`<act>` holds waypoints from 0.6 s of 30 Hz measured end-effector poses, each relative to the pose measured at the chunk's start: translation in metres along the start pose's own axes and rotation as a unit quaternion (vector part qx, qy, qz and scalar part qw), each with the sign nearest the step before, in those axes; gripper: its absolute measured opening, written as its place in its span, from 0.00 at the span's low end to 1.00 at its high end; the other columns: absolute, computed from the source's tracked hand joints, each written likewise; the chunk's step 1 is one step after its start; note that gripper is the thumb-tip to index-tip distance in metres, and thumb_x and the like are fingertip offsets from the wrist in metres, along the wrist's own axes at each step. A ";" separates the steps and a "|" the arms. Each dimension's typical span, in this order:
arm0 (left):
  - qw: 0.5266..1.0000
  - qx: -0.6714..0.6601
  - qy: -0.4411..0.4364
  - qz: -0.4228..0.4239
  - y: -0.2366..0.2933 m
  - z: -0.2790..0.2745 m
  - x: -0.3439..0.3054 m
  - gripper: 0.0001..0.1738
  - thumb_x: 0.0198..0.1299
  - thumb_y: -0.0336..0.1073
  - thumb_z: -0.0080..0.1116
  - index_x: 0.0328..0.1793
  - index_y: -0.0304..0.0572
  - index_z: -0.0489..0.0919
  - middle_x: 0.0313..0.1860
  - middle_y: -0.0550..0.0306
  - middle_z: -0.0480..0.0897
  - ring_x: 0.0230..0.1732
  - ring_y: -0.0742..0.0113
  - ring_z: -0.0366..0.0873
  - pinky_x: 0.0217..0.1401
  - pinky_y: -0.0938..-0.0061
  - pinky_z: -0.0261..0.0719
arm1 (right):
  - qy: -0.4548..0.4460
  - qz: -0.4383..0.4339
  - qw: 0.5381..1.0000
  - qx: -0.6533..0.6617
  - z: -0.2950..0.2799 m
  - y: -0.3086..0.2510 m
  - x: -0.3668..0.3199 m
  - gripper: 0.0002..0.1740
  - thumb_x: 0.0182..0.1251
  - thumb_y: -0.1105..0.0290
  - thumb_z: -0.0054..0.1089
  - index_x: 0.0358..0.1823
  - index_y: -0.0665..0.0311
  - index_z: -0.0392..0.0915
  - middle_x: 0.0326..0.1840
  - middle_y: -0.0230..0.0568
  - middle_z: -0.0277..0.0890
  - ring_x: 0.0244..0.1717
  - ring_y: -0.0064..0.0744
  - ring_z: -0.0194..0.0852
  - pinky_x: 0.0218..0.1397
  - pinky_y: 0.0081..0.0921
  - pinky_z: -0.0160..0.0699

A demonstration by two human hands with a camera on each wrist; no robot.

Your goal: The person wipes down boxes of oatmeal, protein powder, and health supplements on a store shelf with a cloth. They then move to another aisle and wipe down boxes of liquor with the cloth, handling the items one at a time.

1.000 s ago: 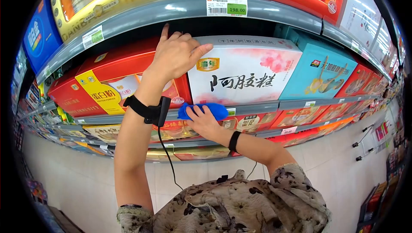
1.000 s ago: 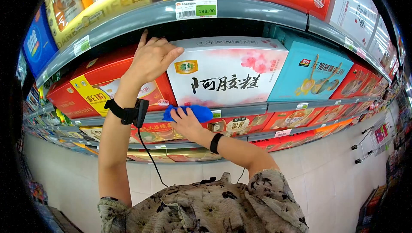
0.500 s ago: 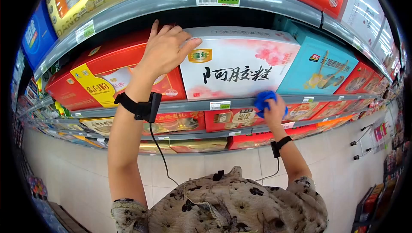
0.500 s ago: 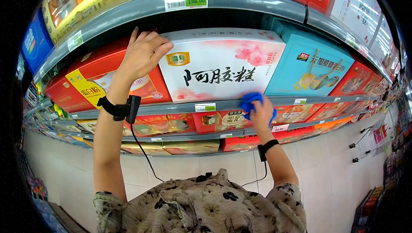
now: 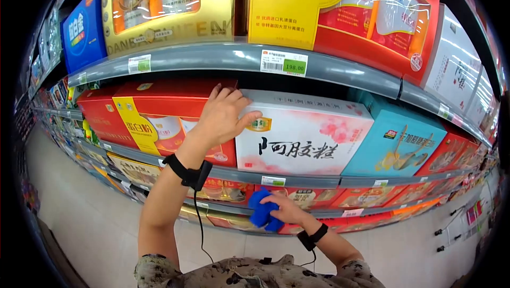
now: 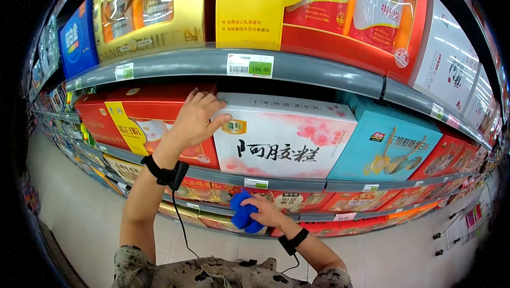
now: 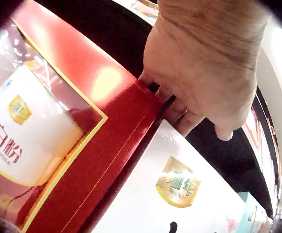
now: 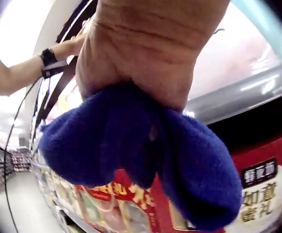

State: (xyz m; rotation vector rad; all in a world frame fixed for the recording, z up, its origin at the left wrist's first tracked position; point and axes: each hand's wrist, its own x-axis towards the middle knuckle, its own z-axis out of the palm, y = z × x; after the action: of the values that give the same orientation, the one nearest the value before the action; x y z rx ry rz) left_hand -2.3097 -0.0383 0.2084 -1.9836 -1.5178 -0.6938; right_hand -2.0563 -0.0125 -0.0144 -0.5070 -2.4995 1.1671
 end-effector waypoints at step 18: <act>0.908 0.069 0.409 -0.052 -0.131 -0.123 0.002 0.26 0.59 0.35 0.61 0.62 0.33 0.70 0.57 0.43 0.75 0.60 0.47 0.70 0.64 0.62 0.66 | 0.589 -0.336 0.730 -0.083 -0.255 -0.291 0.046 0.33 0.54 0.69 0.62 0.64 0.69 0.66 0.59 0.45 0.68 0.57 0.34 0.70 0.59 0.24 0.71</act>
State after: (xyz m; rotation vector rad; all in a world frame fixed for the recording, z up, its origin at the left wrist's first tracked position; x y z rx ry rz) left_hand -2.4456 -0.0933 0.3120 -1.2383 -1.0982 -1.2267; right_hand -2.0350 0.0024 0.3744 -0.1968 -1.3841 0.1409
